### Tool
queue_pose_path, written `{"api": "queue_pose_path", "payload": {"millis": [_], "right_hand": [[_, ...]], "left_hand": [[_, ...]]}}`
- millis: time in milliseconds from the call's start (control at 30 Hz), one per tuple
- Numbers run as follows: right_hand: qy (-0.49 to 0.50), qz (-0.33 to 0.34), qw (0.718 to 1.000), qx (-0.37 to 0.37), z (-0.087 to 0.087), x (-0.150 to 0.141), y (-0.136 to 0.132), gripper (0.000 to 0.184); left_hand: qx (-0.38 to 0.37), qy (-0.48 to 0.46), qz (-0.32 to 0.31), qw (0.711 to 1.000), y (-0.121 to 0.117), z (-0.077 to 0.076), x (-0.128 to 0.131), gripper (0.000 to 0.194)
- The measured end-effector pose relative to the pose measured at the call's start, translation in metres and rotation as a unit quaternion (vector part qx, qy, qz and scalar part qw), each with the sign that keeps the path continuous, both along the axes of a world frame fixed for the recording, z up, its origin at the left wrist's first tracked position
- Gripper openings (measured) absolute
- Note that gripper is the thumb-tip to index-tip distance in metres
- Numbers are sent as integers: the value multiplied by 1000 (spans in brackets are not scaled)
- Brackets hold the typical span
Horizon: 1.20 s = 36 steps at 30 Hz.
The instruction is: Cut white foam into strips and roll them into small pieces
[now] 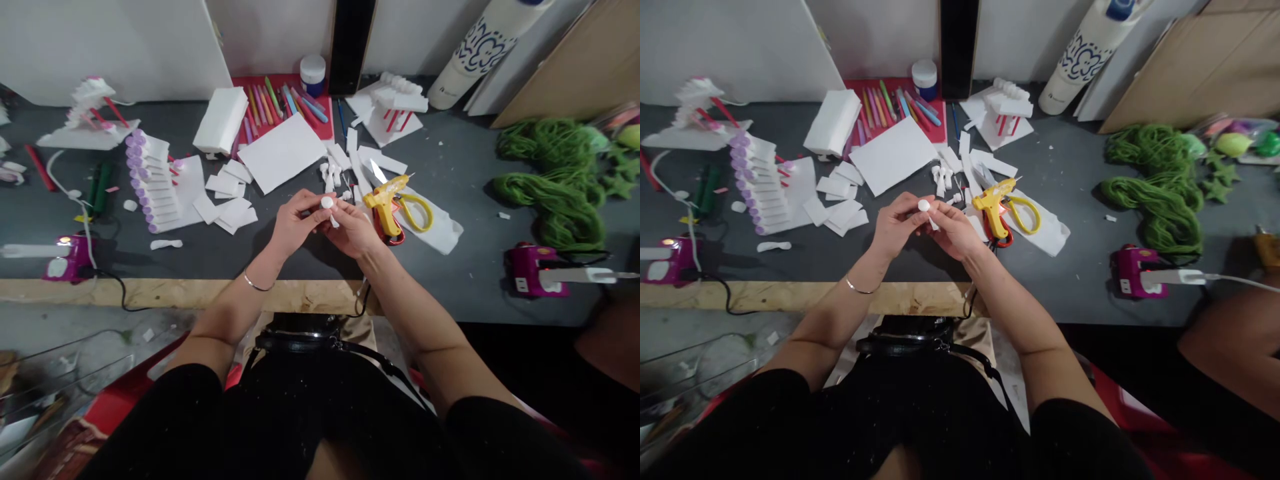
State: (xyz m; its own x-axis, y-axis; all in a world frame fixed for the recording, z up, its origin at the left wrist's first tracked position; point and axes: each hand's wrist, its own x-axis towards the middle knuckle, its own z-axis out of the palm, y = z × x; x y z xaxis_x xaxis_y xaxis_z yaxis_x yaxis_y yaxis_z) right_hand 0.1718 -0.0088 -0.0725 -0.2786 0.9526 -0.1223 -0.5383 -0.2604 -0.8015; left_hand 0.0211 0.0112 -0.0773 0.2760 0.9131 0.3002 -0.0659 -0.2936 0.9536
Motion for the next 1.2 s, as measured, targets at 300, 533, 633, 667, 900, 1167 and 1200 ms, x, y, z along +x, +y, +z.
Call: {"api": "queue_pose_path", "payload": {"millis": [300, 533, 633, 667, 900, 1167, 1200], "right_hand": [[-77, -37, 996, 41, -11, -4, 6, 54], [-273, -202, 909, 242, -7, 2, 0, 41], [-352, -208, 860, 306, -1, 9, -2, 35], [-376, -199, 847, 319, 1, 10, -2, 32], [-427, -179, 808, 365, 10, 18, 0, 14], [-399, -209, 807, 382, 5, 17, 1, 8], [-401, -204, 810, 377, 5, 18, 1, 9]], "left_hand": [[162, 118, 105, 974, -7, 5, 0, 31], [101, 164, 54, 980, -6, 19, -9, 40], [143, 236, 36, 961, -3, 19, -12, 43], [162, 261, 37, 951, -3, 18, -13, 45], [180, 339, 62, 921, -1, 15, -15, 44], [148, 277, 32, 949, 1, 20, -16, 33], [151, 276, 32, 949, 1, 20, -16, 32]]}}
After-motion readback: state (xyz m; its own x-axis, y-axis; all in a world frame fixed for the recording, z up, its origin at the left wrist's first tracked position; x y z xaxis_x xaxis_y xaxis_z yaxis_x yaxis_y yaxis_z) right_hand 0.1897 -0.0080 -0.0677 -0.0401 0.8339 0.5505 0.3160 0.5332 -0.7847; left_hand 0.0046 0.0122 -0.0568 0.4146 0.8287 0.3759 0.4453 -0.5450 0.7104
